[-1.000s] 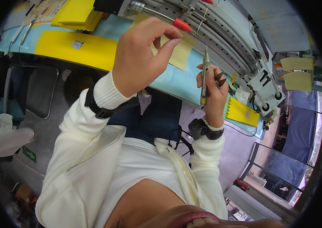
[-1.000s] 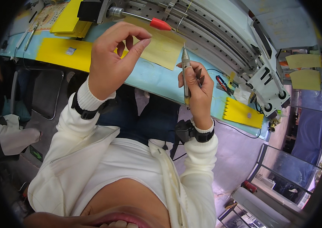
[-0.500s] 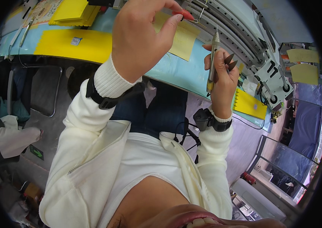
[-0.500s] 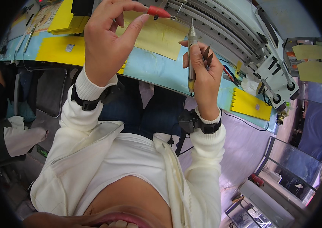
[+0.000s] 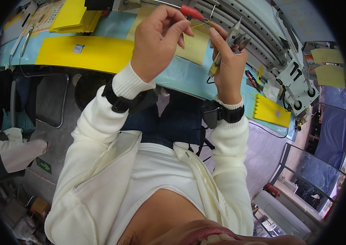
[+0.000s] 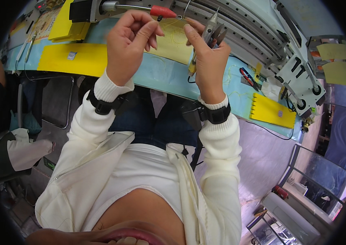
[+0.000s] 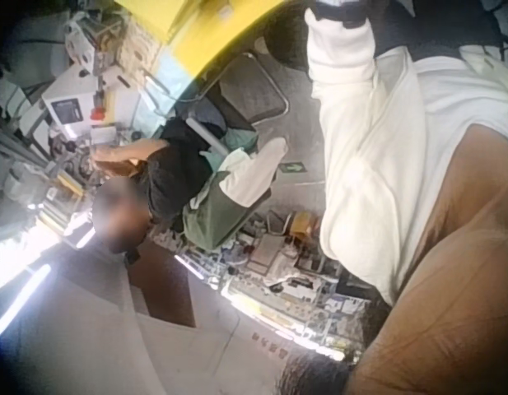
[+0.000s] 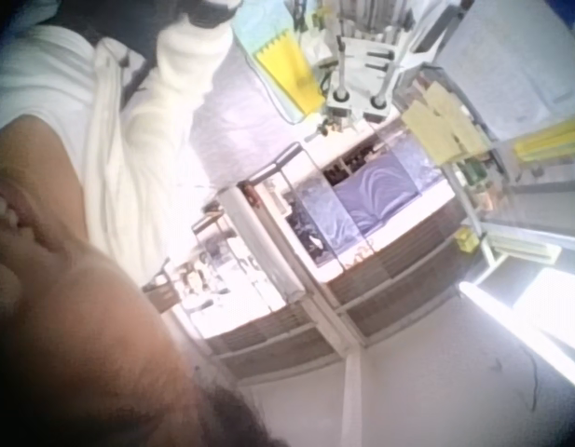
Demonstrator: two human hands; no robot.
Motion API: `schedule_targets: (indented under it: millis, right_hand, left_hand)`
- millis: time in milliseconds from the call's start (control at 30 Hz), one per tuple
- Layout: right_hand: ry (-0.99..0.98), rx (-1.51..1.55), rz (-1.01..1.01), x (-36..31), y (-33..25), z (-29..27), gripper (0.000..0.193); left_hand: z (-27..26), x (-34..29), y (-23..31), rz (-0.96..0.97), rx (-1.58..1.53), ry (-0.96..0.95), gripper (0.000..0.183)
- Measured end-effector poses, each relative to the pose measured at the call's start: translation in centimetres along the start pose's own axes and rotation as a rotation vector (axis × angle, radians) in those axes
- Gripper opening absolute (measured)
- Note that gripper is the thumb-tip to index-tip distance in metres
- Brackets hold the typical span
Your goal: The person repeatedly picks small components from a yellow tray, uses pliers to trim or shape them, and places them into a fixture on a bench-mounted machine. They also use a soldering iron to work on the components before returning them to the fixture.
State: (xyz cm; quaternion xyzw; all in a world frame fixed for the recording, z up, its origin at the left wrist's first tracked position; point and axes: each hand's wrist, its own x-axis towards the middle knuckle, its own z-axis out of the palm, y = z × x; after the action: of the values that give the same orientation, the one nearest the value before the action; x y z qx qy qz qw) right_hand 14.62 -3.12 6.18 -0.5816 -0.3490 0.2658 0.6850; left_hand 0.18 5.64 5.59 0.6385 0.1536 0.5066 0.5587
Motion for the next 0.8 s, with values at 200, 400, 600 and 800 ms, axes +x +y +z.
schedule_targets:
  millis: [200, 400, 600, 800]
  right_hand:
    - [0.031, 0.101, -0.082, 0.2, 0.9, 1.4, 0.032]
    - [-0.044, 0.067, -0.004, -0.4, 0.3, 1.5, 0.023]
    - [-0.184, -0.021, 0.119, -0.8, 0.2, 0.1, 0.015]
    - [-0.224, -0.031, 0.056, -2.5, -0.4, -0.2, 0.023]
  left_hand:
    - [1.4, -2.0, -1.4, -0.107, -0.096, -0.088, 0.009]
    - [2.0, -1.7, -0.8, -0.068, 0.011, -0.084, 0.011]
    - [2.8, -0.4, -0.2, 0.233, 0.663, 0.098, 0.016]
    - [3.1, 0.7, -0.5, 0.283, 0.892, 0.143, 0.007]
